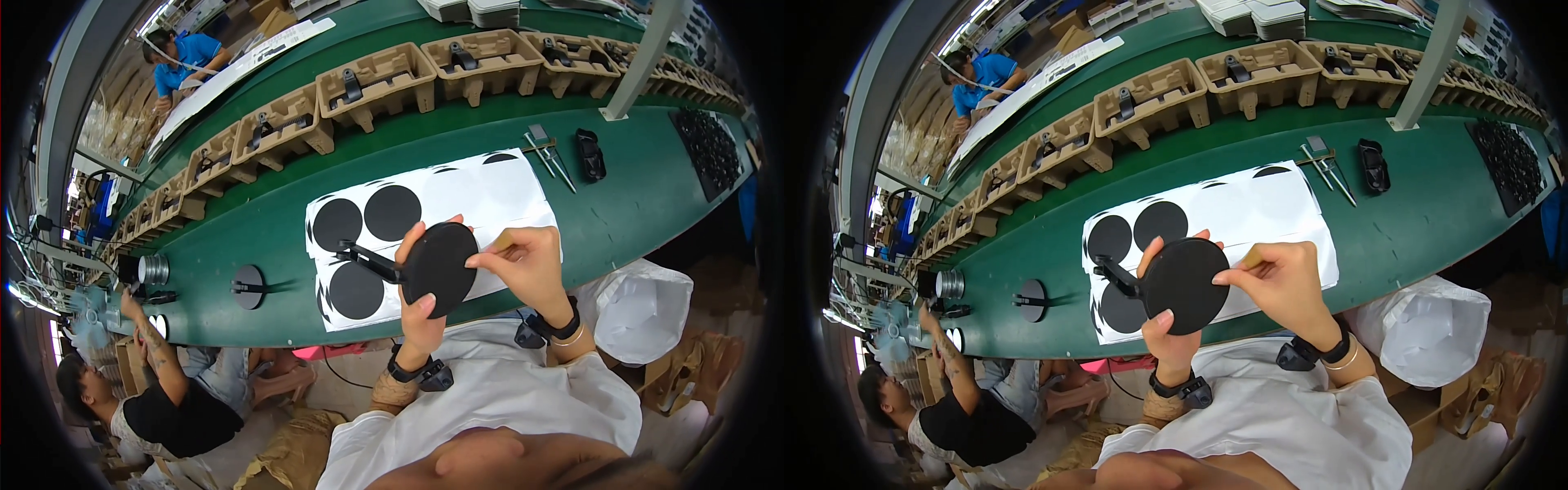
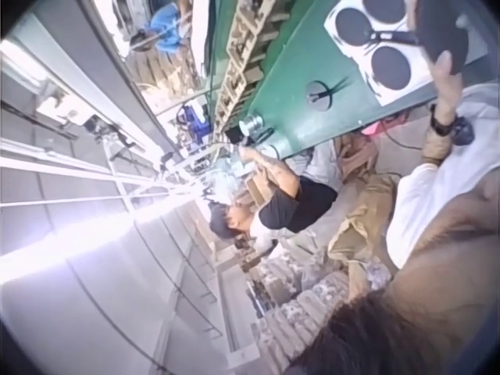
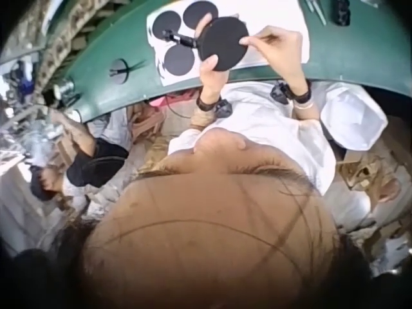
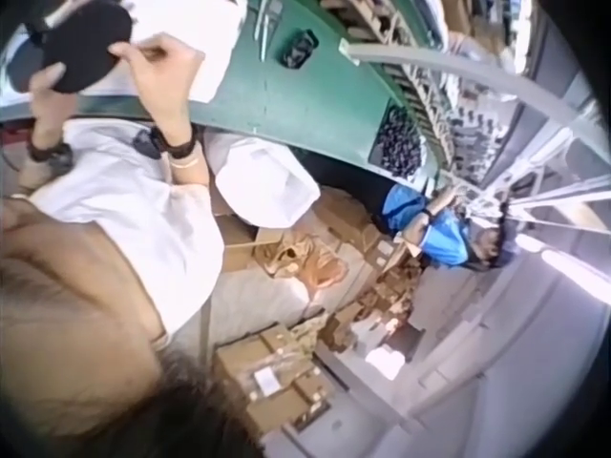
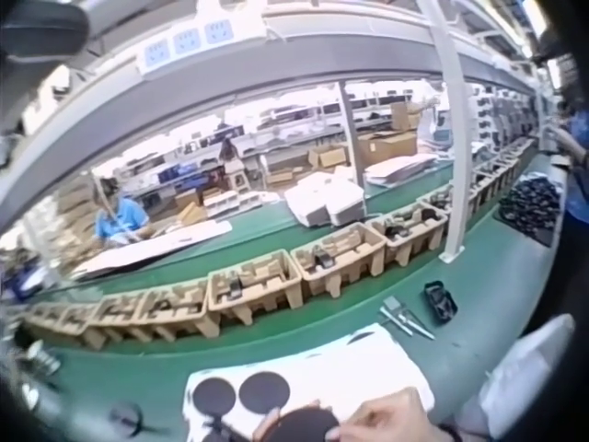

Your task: The person peels a circular pad from a sheet, presses it onto the base of a stand, and places the stand into a cardboard tray. This process is repeated for multiple stands throughout the video.

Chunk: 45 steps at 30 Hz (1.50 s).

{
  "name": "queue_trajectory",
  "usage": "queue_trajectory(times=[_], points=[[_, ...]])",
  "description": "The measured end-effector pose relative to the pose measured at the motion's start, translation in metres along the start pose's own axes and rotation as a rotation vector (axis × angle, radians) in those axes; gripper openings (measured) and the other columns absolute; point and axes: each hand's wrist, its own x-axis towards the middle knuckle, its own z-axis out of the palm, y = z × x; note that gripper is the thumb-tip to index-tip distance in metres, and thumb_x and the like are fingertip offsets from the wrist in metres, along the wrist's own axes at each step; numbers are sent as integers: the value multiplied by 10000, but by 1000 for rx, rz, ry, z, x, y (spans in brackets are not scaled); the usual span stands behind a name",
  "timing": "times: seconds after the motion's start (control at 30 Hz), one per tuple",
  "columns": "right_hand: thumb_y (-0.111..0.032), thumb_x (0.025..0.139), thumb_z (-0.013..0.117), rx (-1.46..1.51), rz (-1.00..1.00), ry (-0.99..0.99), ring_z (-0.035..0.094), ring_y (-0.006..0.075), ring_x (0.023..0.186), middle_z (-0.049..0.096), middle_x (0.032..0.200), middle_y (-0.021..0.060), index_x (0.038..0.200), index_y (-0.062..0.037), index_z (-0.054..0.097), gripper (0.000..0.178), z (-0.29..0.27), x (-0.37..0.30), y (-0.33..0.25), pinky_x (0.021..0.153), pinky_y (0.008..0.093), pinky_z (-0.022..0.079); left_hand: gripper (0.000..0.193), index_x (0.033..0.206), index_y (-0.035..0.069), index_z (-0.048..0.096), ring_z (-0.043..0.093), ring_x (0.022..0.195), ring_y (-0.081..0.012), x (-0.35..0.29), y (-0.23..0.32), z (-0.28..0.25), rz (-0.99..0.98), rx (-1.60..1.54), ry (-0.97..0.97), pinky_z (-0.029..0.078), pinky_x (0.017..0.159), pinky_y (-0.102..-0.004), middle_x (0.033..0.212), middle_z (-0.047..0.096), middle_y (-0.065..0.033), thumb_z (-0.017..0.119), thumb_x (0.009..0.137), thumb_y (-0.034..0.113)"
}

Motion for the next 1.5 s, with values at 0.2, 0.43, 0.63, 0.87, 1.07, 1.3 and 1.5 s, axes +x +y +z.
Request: queue_trajectory(times=[0.2,0.43,0.63,0.87,1.07,1.3,1.5], points=[[-227,638,855,-313,-381,191,664,227,707,677,804,117,823,30,661,372,-5,3,8,595,259,519,886,1489,196,115,358,1310,-428,0,11,-3,-90,-284,97,406,1005,-552,1461,276,-239,535,723,346],[-70,719,750,-493,-931,-100,679,297,907,682,954,144,997,1,678,295,18,-13,2,710,335,579,792,1470,233,183,350,1306,-435,-4,-7,-11,-36,-123,108,362,1025,-563,1485,273,-148,484,808,547],[43,741,673,-173,-375,143,703,213,662,708,840,151,1012,15,695,274,8,6,0,579,240,535,847,1401,101,292,252,1377,-358,-10,-29,-13,-311,-563,99,254,1094,-566,1467,291,-174,645,746,506],[-58,829,648,-591,-415,482,661,165,659,700,839,155,1070,-19,673,245,-81,157,13,609,271,495,808,1393,60,276,310,1334,-448,7,19,-79,215,-10,46,244,1108,-529,1441,318,-250,675,766,376],[-82,762,653,-1088,-461,510,619,399,882,662,927,200,997,-19,682,245,-163,322,84,791,455,498,692,1337,22,327,415,1281,-316,-42,112,-180,744,1040,531,300,1051,-459,1402,405,-162,700,805,260],[-91,638,732,-1281,-423,267,570,422,849,597,840,218,817,0,622,229,-216,370,155,738,478,463,807,1372,63,356,389,1284,-298,-74,172,-297,346,1445,909,293,1064,-443,1384,398,-114,790,693,90],[-470,837,654,-1258,7,-66,596,411,740,594,725,270,797,61,606,534,-172,324,109,712,458,469,1030,1393,101,372,294,1345,-373,-38,181,-343,66,1768,548,275,1098,-445,1435,329,-203,889,523,289]])
